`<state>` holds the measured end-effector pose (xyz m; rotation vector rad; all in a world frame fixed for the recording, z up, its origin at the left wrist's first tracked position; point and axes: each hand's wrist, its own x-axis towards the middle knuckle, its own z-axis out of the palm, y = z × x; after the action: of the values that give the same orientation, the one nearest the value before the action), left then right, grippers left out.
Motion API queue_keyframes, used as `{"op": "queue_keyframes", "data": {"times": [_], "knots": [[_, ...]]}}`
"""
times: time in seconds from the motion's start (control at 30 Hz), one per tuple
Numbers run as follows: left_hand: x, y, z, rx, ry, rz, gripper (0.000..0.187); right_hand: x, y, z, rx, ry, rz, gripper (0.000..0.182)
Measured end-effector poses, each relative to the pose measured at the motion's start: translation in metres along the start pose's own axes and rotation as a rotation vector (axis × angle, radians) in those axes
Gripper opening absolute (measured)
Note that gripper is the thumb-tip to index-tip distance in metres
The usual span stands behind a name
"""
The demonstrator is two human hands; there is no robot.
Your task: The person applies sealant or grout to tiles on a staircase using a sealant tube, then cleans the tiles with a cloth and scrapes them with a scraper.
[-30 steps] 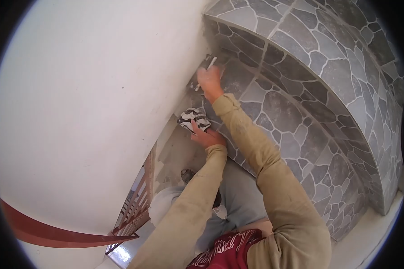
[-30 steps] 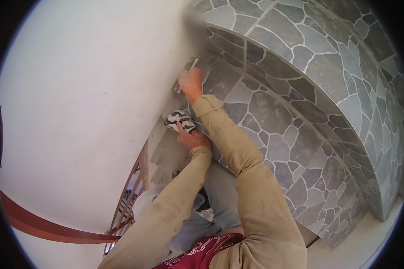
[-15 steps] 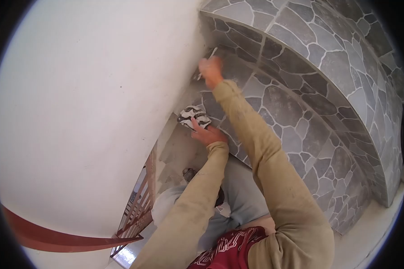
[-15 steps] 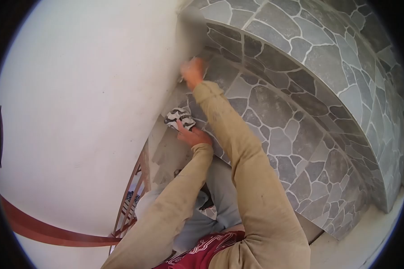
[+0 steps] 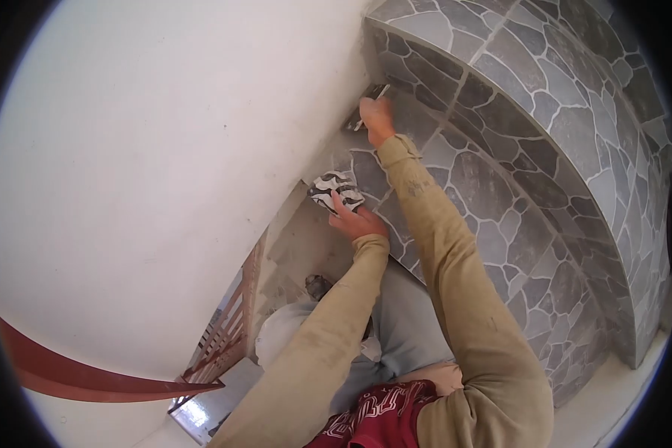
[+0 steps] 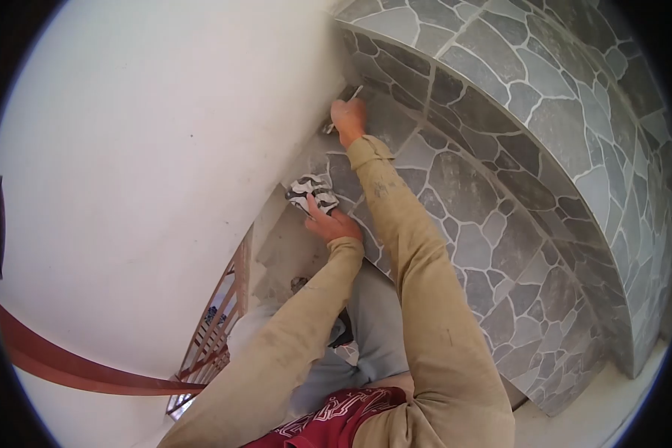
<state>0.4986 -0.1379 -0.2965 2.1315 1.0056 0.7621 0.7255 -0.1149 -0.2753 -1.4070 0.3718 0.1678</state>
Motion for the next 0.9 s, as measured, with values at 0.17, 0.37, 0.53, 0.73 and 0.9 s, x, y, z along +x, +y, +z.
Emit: {"op": "queue_keyframes", "data": {"times": [0.17, 0.37, 0.53, 0.73, 0.9], "knots": [[-0.001, -0.007, 0.002, 0.062, -0.014, -0.017, 0.07, -0.033, 0.012, 0.017, -0.374, 0.038, -0.254, 0.024], [-0.001, -0.006, 0.002, -0.018, -0.039, -0.006, 0.07, -0.044, -0.018, 0.005, -0.304, -0.056, -0.291, 0.019], [0.006, -0.03, 0.013, -0.181, -0.106, -0.164, 0.071, -0.079, -0.063, 0.013, -0.291, 0.121, -0.917, 0.053], [0.003, -0.07, 0.022, 0.157, -0.056, 0.036, 0.072, -0.085, -0.05, 0.027, -0.228, 0.18, -0.943, 0.062], [0.006, -0.052, 0.021, -0.249, -0.111, -0.028, 0.07, -0.054, -0.06, 0.025, -0.205, 0.224, -0.911, 0.046]]}}
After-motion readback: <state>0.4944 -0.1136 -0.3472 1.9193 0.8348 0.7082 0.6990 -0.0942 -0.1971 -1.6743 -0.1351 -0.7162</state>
